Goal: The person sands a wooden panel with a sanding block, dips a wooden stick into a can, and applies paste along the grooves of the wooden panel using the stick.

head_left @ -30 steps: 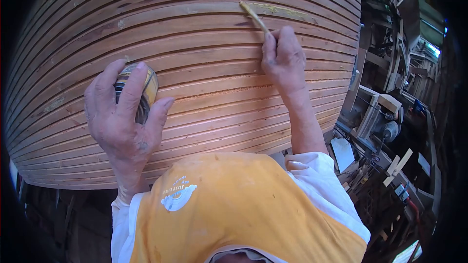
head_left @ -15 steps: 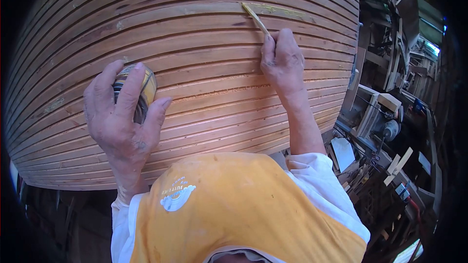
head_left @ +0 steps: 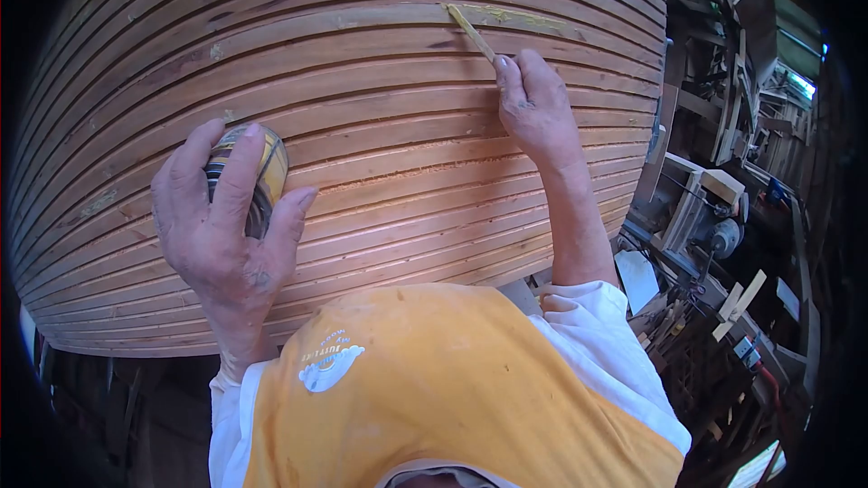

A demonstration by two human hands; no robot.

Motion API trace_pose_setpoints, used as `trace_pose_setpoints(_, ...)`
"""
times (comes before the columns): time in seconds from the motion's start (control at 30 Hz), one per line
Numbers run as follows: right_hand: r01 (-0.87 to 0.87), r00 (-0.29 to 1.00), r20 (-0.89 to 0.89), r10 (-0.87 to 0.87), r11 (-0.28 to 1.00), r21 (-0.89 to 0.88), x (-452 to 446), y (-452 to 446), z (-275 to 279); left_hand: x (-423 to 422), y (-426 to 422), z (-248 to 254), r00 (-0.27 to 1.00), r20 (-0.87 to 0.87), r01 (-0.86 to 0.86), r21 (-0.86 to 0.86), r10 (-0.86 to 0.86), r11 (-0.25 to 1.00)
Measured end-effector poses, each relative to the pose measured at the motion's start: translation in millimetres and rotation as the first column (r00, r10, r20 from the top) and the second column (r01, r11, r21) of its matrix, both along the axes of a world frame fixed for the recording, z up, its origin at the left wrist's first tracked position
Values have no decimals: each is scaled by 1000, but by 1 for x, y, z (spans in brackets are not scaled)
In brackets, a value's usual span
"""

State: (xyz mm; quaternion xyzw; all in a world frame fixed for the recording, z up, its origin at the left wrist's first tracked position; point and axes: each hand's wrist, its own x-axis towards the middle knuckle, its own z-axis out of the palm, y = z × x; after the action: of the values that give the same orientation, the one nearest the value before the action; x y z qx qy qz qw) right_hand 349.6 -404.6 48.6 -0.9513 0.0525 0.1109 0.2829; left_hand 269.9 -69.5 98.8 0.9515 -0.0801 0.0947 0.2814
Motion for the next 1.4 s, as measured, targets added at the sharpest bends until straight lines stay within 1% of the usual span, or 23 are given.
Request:
trace_pose_setpoints(0.03, 7, 1000, -8, -7, 999, 41, -1, -3, -1, 1, 0, 0, 1000, 1, -1, 4, 1, 1000)
trace_pose_setpoints(0.13, 134, 988, -97, -118, 974, 183, 0, -9, -5, -1, 1, 0, 1000, -3, -5, 7, 5, 1000)
trace_pose_setpoints(0.23, 22, 997, -79, -15, 996, 86, 11, 5, 3, 0, 0, 0, 1000, -4, 2, -4, -2, 1000)
trace_pose_setpoints(0.33, -41, 998, 41, 40, 999, 29, 6, -1, -2, 0, 1, 0, 1000, 1, 7, 9, -7, 1000)
trace_pose_setpoints(0.43, 101, 983, -163, -80, 987, 124, 3, -14, -3, 0, 1, 0, 1000, -5, 1, 20, -1, 1000)
trace_pose_setpoints(0.53, -20, 998, -61, 23, 998, 55, 17, 1, 2, -1, 0, 1, 1000, -20, 20, 22, -20, 1000)
trace_pose_setpoints(0.63, -76, 997, -25, 75, 997, -13, 15, 1, 3, -1, 3, 1, 1000, -20, 16, 31, -16, 999)
trace_pose_setpoints(0.73, 49, 995, -94, -43, 996, 69, 0, -12, 8, -1, 3, 2, 1000, -31, 6, 31, -5, 999)
trace_pose_setpoints(0.83, 130, 991, 24, -131, 991, 36, -3, -24, 8, 0, 0, 1, 1000, -24, 2, 11, -2, 1000)
trace_pose_setpoints(0.93, 90, 980, 186, -75, 993, -73, 2, -24, 1, -1, -2, 1, 1000, -23, -18, 4, 18, 1000)
trace_pose_setpoints(1.03, 57, 982, 183, -37, 993, -105, -12, -25, -5, 0, -2, 1, 1000, -23, -16, 17, 16, 1000)
trace_pose_setpoints(1.13, 101, 978, 195, -76, 988, -119, -20, -26, 0, -1, -1, 1, 1000, -24, -9, 17, 9, 1000)
trace_pose_setpoints(1.23, 106, 956, 286, -64, 985, -134, -8, -33, -4, -1, -2, 1, 1000, -26, -1, 26, 2, 1000)
trace_pose_setpoints(1.33, 44, 969, 246, -1, 984, -171, -13, -25, -8, 0, -1, 1, 1000, -20, 0, 35, 0, 999)
trace_pose_setpoints(1.4, 83, 966, 253, -42, 985, -154, -17, -23, -6, -1, -2, 1, 1000, -17, 3, 35, -2, 999)
